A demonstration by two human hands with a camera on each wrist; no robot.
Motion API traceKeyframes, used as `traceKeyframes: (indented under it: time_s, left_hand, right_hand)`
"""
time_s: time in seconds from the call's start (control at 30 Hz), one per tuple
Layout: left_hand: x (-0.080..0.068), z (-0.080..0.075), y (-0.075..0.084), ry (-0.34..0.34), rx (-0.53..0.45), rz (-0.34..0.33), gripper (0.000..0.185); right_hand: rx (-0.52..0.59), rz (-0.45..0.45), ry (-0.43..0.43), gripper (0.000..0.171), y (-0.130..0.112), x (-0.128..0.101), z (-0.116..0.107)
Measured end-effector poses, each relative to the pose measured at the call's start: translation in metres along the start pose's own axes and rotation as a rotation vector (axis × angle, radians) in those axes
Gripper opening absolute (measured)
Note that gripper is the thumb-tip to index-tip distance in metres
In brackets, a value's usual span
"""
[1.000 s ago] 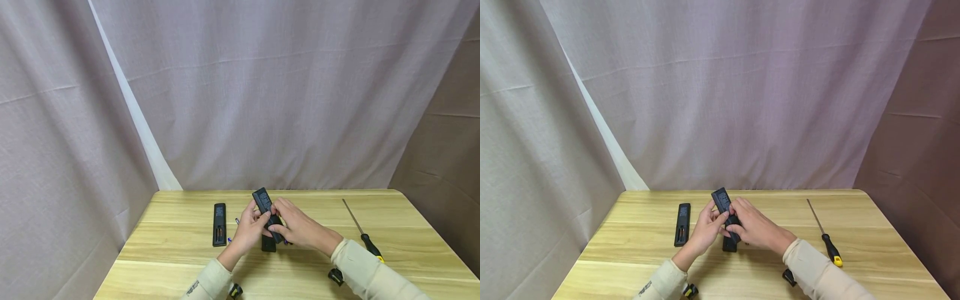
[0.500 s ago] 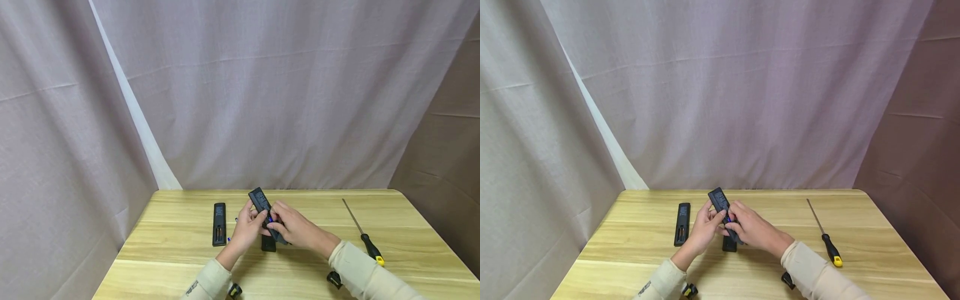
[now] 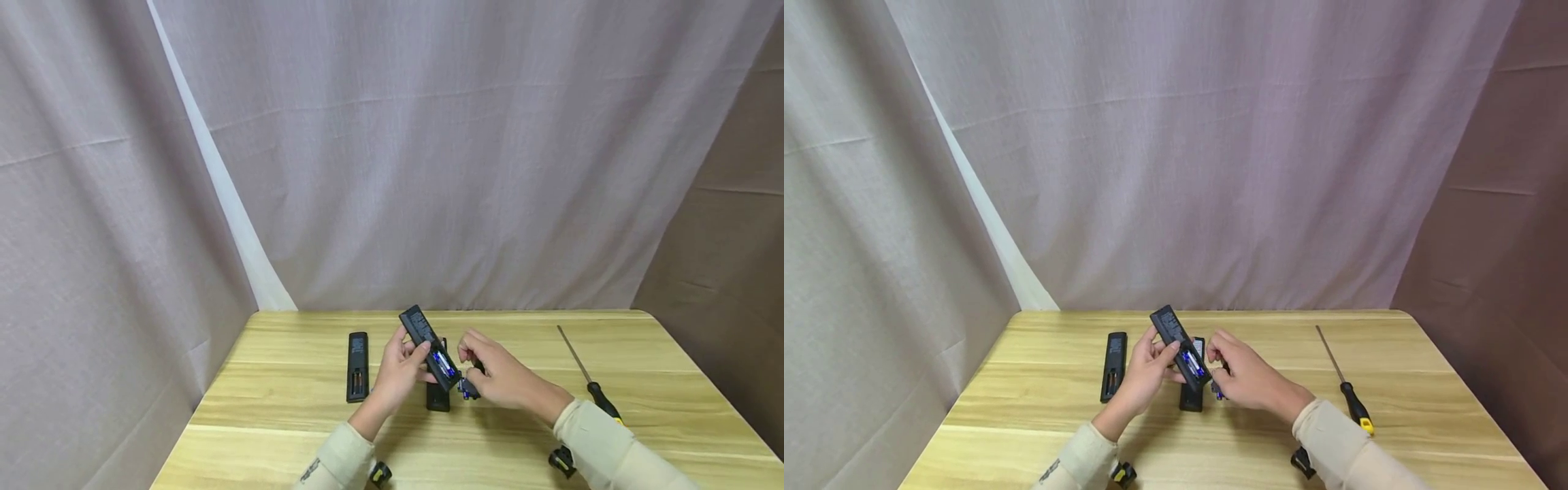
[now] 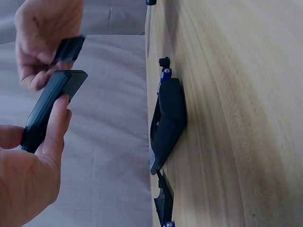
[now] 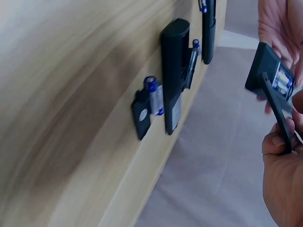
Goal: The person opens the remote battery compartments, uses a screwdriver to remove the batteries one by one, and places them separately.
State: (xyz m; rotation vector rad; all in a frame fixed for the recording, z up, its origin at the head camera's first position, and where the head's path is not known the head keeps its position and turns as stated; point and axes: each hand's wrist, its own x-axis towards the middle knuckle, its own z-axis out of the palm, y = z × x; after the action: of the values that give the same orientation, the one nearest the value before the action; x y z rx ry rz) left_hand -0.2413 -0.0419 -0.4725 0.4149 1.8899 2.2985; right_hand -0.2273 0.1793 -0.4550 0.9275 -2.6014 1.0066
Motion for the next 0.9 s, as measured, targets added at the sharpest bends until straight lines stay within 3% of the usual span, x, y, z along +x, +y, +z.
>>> traceKeyframes:
  time_s: [0.23,0.37,0.7,0.9]
  left_hand:
    - [0.0,-0.008,-0.002,0.008,0.011,0.013,0.042]
    - [0.0,-0.014,-0.003,0.011,0.014,0.009,0.044]
    - [-0.001,-0.023,-0.005,0.022,0.002,0.001,0.044]
    - [-0.001,-0.024,-0.004,0.013,0.005,-0.002,0.045]
  right_hand:
    - [-0.033,0.069,-0.054,0.047,0.015,-0.026,-0.012]
    - [-0.063,0.101,-0.082,0.05,0.026,-0.046,-0.021]
    - [-0.432,0.101,-0.094,0.043,0.046,-0.08,-0.03]
    - [-0.52,0.077,-0.142,0.033,0.046,-0.092,-0.023]
